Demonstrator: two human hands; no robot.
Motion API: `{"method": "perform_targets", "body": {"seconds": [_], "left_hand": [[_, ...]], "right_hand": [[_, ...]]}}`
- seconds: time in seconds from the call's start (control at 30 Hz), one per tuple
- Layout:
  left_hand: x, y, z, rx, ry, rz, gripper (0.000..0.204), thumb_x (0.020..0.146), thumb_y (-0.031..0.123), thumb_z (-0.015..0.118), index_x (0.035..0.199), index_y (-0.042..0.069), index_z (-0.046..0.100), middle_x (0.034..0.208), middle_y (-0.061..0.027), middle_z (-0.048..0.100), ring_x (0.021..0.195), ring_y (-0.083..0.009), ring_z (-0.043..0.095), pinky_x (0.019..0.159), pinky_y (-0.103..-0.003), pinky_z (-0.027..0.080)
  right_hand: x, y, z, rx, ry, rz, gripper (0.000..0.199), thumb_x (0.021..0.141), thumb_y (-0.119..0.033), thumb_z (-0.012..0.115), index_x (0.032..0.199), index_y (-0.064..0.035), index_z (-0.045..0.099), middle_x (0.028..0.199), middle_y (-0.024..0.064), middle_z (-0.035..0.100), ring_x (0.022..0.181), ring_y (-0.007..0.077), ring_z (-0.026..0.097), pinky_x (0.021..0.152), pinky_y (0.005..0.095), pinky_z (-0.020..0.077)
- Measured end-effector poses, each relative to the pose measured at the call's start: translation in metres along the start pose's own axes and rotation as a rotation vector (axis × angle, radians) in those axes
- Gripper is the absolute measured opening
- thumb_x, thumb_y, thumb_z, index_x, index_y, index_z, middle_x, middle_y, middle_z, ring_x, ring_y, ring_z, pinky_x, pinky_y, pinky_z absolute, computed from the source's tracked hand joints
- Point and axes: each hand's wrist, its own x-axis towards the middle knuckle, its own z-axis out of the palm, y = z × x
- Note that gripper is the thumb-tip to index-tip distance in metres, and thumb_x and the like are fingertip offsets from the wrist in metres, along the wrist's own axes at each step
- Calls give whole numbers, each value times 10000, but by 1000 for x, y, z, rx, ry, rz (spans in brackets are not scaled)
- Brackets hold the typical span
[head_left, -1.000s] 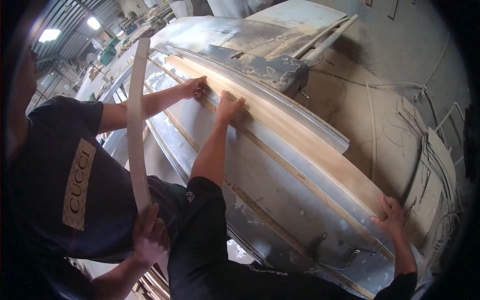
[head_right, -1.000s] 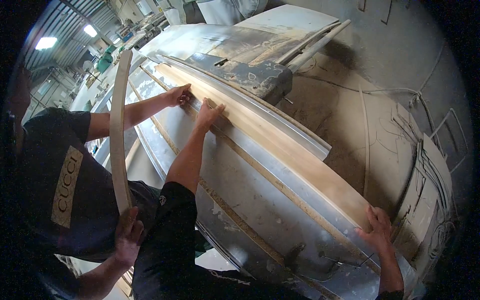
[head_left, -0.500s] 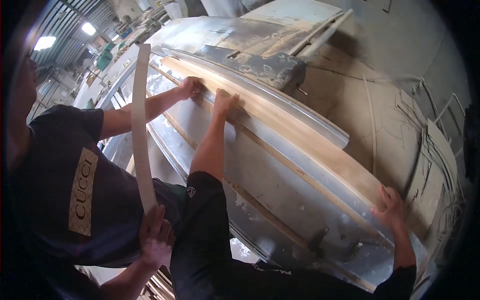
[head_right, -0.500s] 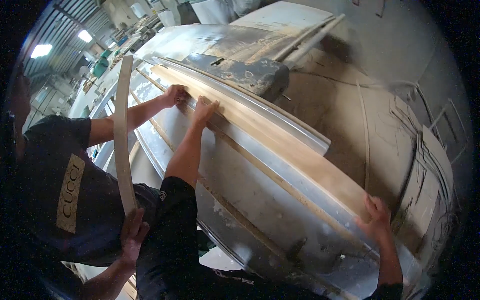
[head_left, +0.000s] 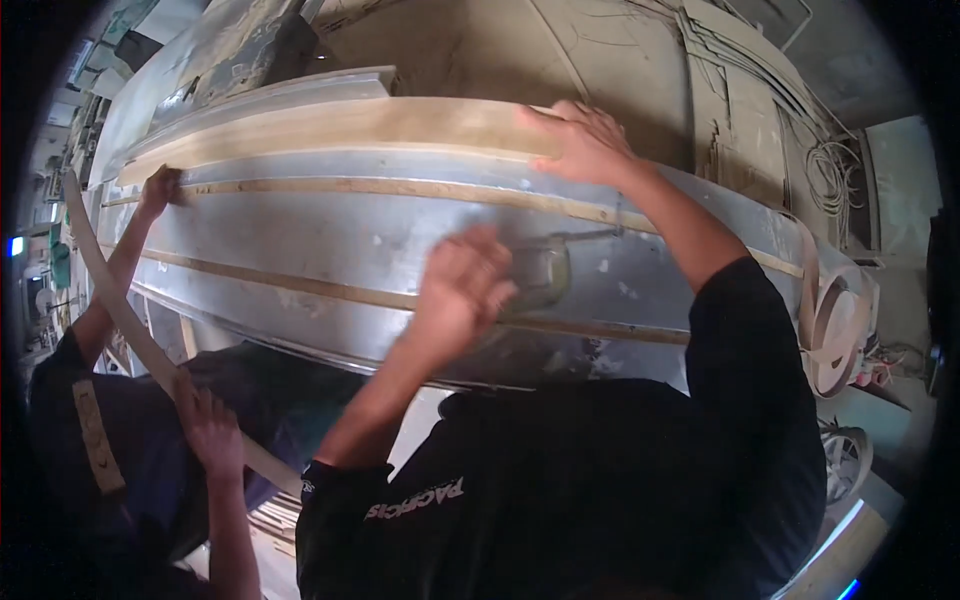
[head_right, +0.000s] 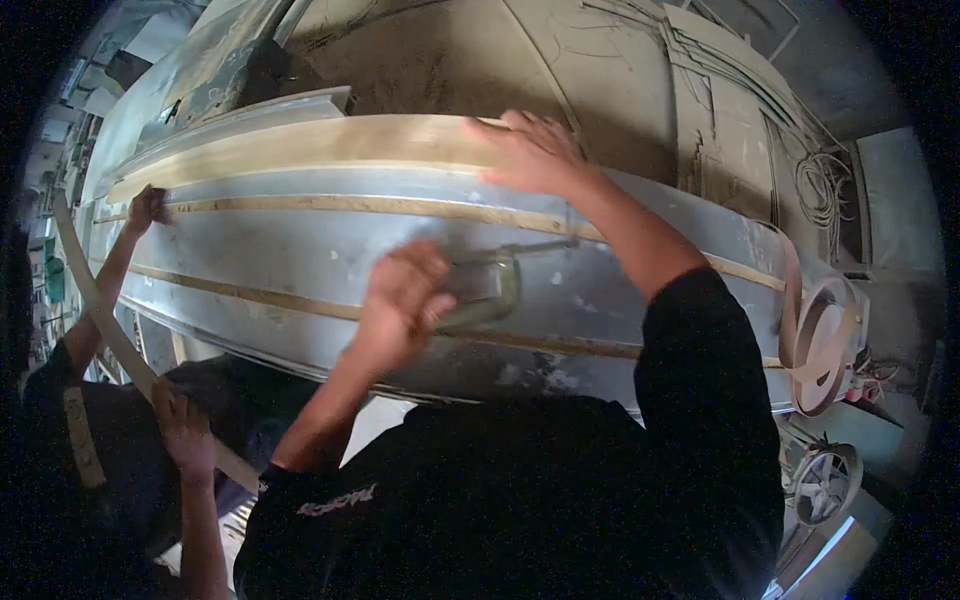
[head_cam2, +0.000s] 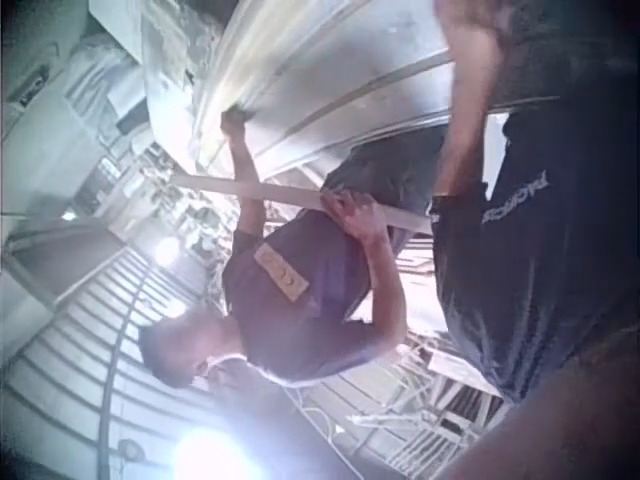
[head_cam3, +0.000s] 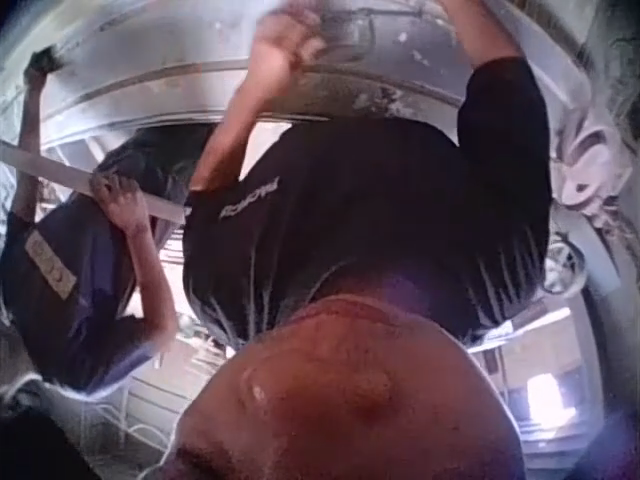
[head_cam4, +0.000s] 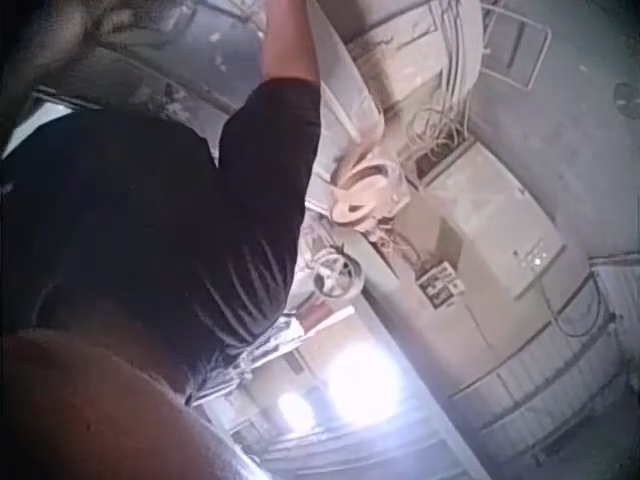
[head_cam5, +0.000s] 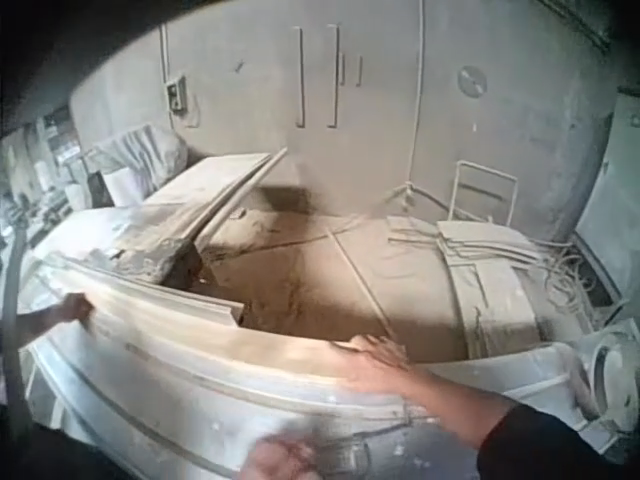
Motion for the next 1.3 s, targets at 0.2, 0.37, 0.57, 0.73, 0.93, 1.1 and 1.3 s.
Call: {"method": "perform_targets", "body": {"seconds": [0.2,0.37,0.57,0.73,0.93,1.1,1.3], "left_hand": [[-30,74,56,364,-313,-64,519,832,235,568,1300,22,494,1055,-143,540,948,-306,507,861,-450,411],[-18,73,39,402,-388,133,463,827,169,541,1254,-6,511,1000,-150,531,912,-286,525,795,-407,453],[20,67,-19,88,-349,-202,305,841,52,583,1141,12,543,976,-173,569,838,-371,600,688,-365,522],[93,60,-67,-459,259,-641,187,985,188,467,986,28,563,737,-46,534,683,-135,571,562,-304,468],[219,25,-48,-1242,659,-725,88,949,83,464,918,26,524,754,-82,559,704,-214,584,652,-371,486],[271,-9,-12,-1399,525,-696,103,919,32,480,861,-11,553,859,-141,636,775,-244,628,691,-362,508],[319,-21,-8,-1157,217,-846,340,1011,181,346,959,-89,545,859,-174,626,661,-225,583,622,-366,526]], "right_hand": [[-12,11,1,54,33,-61,784,755,-442,702,1454,-332,363,1234,169,537,1191,334,499,1003,471,374],[-13,13,-21,64,-169,-123,878,765,-461,692,1503,-304,244,1359,223,472,1247,386,462,1035,470,358],[36,67,-3,390,-273,-431,849,825,-504,639,1496,-147,260,1421,179,451,1290,334,450,1061,400,367],[47,81,-11,429,-431,-335,784,867,-456,638,1466,-69,315,1448,179,416,1305,292,449,1072,370,376],[14,42,-81,982,-9,-607,724,892,-380,644,1464,-82,315,1301,194,547,1184,283,542,983,376,440],[34,47,-74,937,384,-490,610,936,-338,601,1433,-70,368,1197,160,605,1100,248,584,918,377,474],[15,117,-79,1209,250,-290,432,974,-293,542,1352,-86,505,854,91,616,772,143,553,723,322,486]]}}
